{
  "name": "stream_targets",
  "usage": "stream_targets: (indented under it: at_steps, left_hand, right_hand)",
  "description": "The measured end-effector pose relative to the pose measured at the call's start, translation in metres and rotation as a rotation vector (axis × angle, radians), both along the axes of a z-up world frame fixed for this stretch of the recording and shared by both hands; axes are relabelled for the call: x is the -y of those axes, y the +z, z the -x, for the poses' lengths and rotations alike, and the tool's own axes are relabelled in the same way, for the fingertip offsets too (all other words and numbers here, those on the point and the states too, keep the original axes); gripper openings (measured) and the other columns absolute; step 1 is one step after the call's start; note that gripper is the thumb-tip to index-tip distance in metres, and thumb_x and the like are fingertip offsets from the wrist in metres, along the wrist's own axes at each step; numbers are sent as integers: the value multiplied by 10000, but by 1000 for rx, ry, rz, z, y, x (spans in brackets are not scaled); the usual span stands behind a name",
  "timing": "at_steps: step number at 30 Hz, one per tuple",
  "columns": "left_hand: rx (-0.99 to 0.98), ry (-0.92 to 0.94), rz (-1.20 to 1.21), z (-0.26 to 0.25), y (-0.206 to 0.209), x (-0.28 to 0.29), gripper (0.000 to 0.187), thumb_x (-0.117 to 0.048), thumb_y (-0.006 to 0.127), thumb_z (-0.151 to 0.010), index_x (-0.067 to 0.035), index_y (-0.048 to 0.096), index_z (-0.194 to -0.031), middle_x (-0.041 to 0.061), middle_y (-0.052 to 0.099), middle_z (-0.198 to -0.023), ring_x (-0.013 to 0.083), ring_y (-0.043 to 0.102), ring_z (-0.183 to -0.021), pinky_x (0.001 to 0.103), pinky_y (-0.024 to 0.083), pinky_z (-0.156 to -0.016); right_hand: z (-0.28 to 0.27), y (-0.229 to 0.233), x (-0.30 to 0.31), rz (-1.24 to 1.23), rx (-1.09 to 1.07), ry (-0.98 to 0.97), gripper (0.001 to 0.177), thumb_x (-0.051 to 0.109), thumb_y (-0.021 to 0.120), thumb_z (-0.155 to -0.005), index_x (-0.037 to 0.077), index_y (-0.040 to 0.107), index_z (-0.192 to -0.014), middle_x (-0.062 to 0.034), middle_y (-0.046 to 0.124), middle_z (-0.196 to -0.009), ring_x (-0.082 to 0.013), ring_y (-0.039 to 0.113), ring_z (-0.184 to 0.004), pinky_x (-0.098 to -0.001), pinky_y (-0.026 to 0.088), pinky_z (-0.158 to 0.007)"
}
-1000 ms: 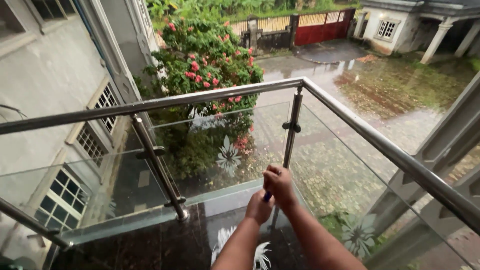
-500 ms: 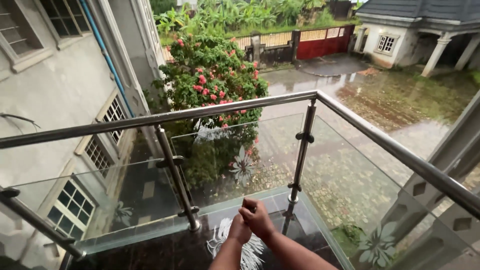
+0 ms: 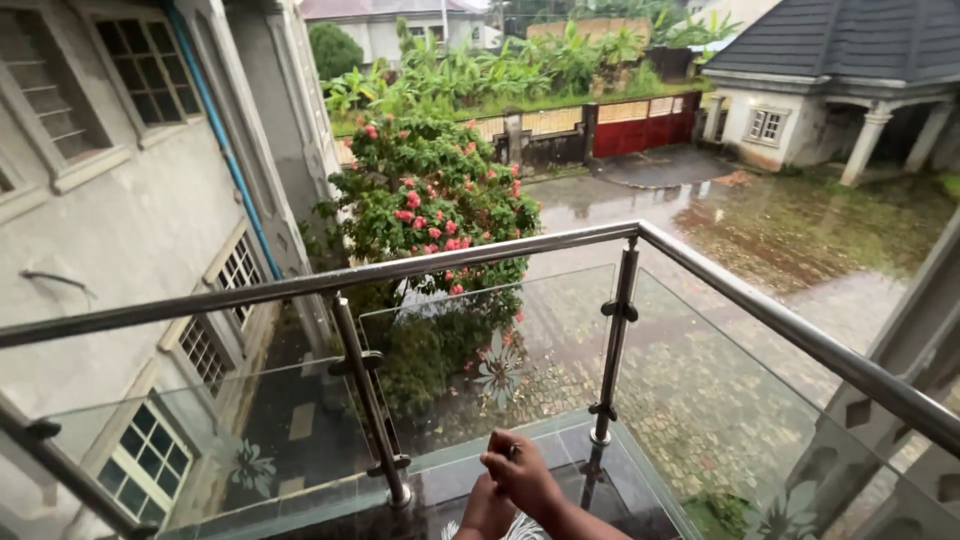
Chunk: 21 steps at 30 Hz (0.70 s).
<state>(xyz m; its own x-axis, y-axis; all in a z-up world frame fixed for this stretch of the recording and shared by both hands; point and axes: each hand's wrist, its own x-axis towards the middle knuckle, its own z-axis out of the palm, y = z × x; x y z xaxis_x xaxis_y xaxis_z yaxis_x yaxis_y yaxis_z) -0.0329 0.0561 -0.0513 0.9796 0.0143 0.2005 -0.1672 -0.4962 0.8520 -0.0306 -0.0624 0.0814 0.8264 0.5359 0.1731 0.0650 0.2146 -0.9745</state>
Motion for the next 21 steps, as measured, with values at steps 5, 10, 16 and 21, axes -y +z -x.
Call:
stream_targets:
  at_steps: [5,10,16,21]
  left_hand:
    - [97,-45,31,-24,-39,3,272,-170,581,-895,-39,631,-1128,189,729,-1042,348,704,-1099,420,538,-859]
    - [158,-20,-38,-10,-32,17,272,-214,548,-946,-62,654,-1145,189,721,-1104,375,667,-1108,442,531,-875]
    - [61,53,13,-27,-22,20,244,-231,549,-940,-70,684,-1065,187,744,-1047,394,688,-1060,461,541,-838]
    - [30,94,42,-5,16,26,203,-198,659,-893,-10,692,-964,229,735,-922,409,725,-945,465,536,-774]
  right_hand:
    - [-23,-60,10,-30,60,10,267,169,729,-918,52,547,-762,0,495,-613,-84,502,-551,-283,423,-492]
    - [-14,-71,12,54,283,-171,267,85,689,-851,42,477,-693,19,437,-619,-65,453,-587,-282,404,-506]
    - [-42,-36,6,24,240,-138,319,72,662,-860,48,403,-676,27,356,-623,-63,373,-589,-281,328,-489]
    - [-56,-12,-3,-33,1,29,297,69,628,-865,56,446,-631,14,419,-556,-90,399,-462,-295,321,-408]
